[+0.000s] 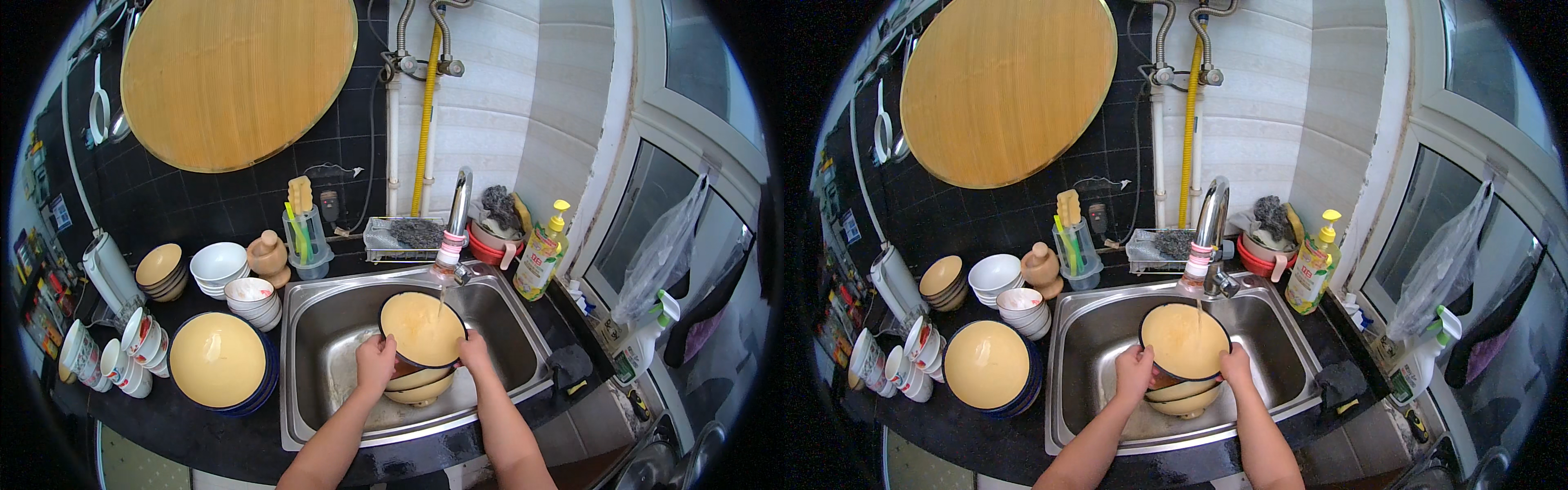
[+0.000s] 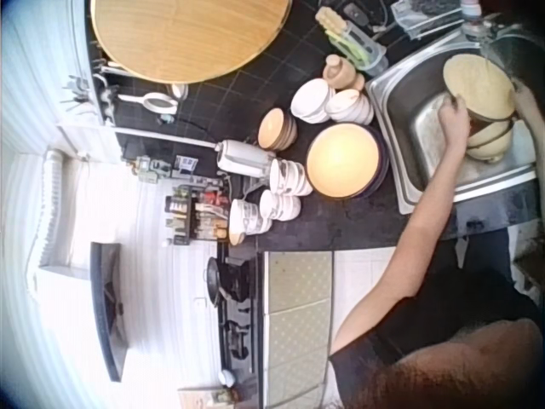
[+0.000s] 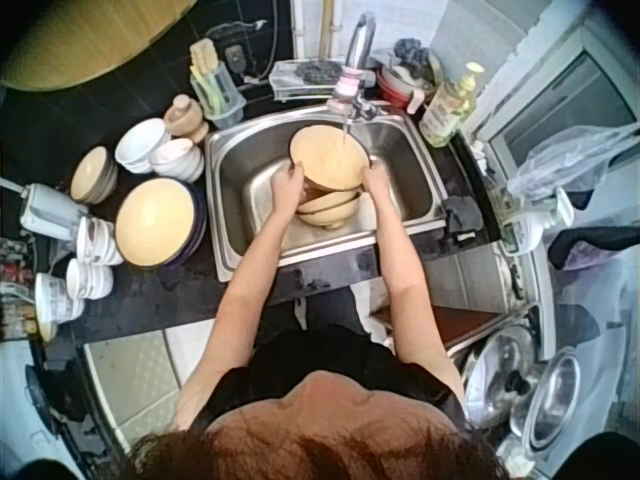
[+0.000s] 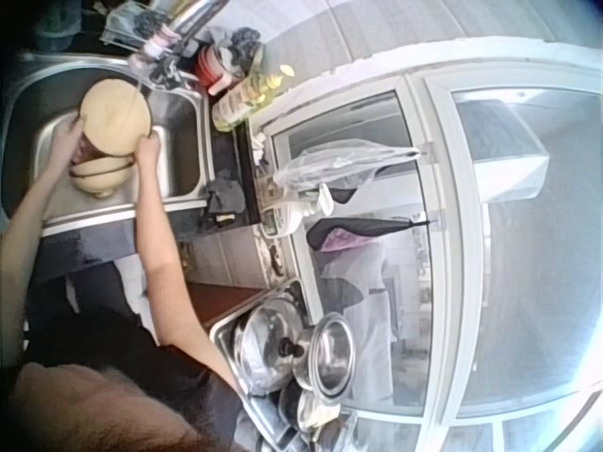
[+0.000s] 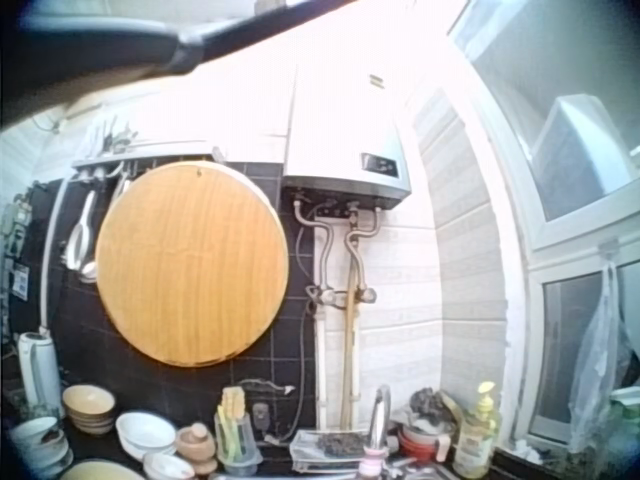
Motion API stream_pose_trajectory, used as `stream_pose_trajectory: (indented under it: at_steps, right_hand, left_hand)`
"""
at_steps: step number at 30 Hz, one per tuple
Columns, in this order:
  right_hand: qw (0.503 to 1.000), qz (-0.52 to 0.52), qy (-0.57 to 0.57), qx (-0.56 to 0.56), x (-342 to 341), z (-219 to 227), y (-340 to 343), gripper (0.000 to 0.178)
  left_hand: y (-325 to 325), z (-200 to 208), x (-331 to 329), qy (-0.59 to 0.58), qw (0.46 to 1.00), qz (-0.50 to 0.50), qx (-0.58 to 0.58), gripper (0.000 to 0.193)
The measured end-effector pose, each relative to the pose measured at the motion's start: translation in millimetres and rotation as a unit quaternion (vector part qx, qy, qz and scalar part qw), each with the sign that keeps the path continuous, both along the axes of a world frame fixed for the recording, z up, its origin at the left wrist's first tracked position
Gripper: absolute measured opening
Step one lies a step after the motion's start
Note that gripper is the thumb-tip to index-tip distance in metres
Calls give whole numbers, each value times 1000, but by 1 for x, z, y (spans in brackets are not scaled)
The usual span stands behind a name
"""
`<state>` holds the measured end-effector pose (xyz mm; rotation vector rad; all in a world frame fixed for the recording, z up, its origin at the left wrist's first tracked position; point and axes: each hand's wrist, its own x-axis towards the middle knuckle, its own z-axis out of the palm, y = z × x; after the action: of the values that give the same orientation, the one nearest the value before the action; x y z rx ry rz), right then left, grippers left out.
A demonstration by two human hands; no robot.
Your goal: The person washes several bowls in a kitchen sink using a sponge and running water. They scrub the inside and outside of each bowl, rinse it thoroughly, and place it on a stack of clean dishes to the left of the sink.
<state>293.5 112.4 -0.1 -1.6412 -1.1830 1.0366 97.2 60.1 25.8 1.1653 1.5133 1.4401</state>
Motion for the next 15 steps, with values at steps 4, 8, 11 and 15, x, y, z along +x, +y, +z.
stream_pose_trajectory:
  at_steps: [4, 8, 11, 15]
  right_hand:
    - [996, 66, 52, 42, -8, 1, -3, 32]
    - [977, 66, 168, 113, -17, 13, -8, 33]
    - [971, 49, 213, 92, -15, 14, -7, 32]
    - [973, 0, 233, -3, -3, 11, -1, 25]
  left_hand:
    - [23, -38, -12, 100, 968, 94, 211, 26]
    - [21, -37, -16, -84, 991, 81, 71, 28]
    - [22, -36, -19, -139, 990, 34, -9, 26]
    - [11, -14, -3, 76, 987, 89, 108, 26]
